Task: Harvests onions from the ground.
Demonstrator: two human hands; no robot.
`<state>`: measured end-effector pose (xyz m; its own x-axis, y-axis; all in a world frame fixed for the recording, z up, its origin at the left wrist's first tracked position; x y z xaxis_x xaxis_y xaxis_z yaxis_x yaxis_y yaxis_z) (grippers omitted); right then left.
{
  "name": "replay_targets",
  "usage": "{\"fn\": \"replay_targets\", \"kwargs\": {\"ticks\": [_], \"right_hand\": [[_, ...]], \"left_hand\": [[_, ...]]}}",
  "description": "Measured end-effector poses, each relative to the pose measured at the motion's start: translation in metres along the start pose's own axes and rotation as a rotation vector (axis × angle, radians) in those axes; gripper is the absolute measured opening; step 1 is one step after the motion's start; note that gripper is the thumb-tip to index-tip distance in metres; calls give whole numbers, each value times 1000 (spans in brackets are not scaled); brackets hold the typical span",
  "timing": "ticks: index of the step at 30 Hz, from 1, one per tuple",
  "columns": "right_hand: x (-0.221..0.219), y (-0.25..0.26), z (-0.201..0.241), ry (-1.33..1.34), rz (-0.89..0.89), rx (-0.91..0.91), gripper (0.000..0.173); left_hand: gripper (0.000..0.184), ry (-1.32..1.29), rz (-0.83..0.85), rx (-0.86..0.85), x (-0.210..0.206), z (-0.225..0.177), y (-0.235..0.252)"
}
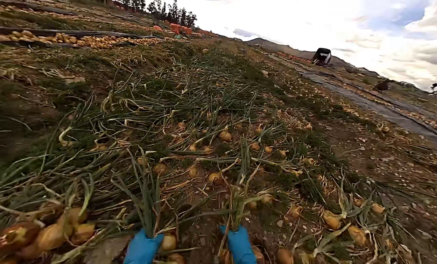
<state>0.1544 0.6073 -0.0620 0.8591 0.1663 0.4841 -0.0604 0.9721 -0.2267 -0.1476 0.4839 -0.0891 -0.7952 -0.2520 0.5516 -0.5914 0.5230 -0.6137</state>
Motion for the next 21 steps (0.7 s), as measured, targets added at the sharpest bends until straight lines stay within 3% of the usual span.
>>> {"fn": "replay_targets", "kwargs": {"ticks": [3, 6, 8, 10, 13, 17, 21], "right_hand": [[-9, -37, -48, 184, 174, -174, 13], [-27, -55, -75, -83, 170, -191, 21], [-34, -61, -87, -149, 94, -177, 26], [-37, -64, -92, -179, 46, -174, 30], [-43, -65, -89, -247, 43, -171, 32], [-42, -64, -91, -270, 30, -182, 30], [-44, -62, -94, -209, 15, -188, 30]], "left_hand": [[53, 199, 195, 61, -14, 11, -53], [38, 348, 339, -26, -40, 26, -73], [30, 359, 256, -36, -37, 26, -74], [25, 255, 47, -21, -17, 18, -59], [34, 166, -152, -35, 11, -20, -3], [44, 265, -77, -7, 14, -70, 67], [39, 345, 45, -33, 16, -77, 96]]}}
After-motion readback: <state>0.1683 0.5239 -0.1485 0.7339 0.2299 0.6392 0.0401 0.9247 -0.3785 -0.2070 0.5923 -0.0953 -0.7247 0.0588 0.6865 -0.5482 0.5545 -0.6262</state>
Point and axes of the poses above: each hand's wrist, its own y-axis towards the middle knuckle, its own x-axis out of the back of the hand, z = x × y, the point moved 3 cm from there along y, towards the middle knuckle, and after that the axes turned 10 degrees about x, right-handed, at the moved point
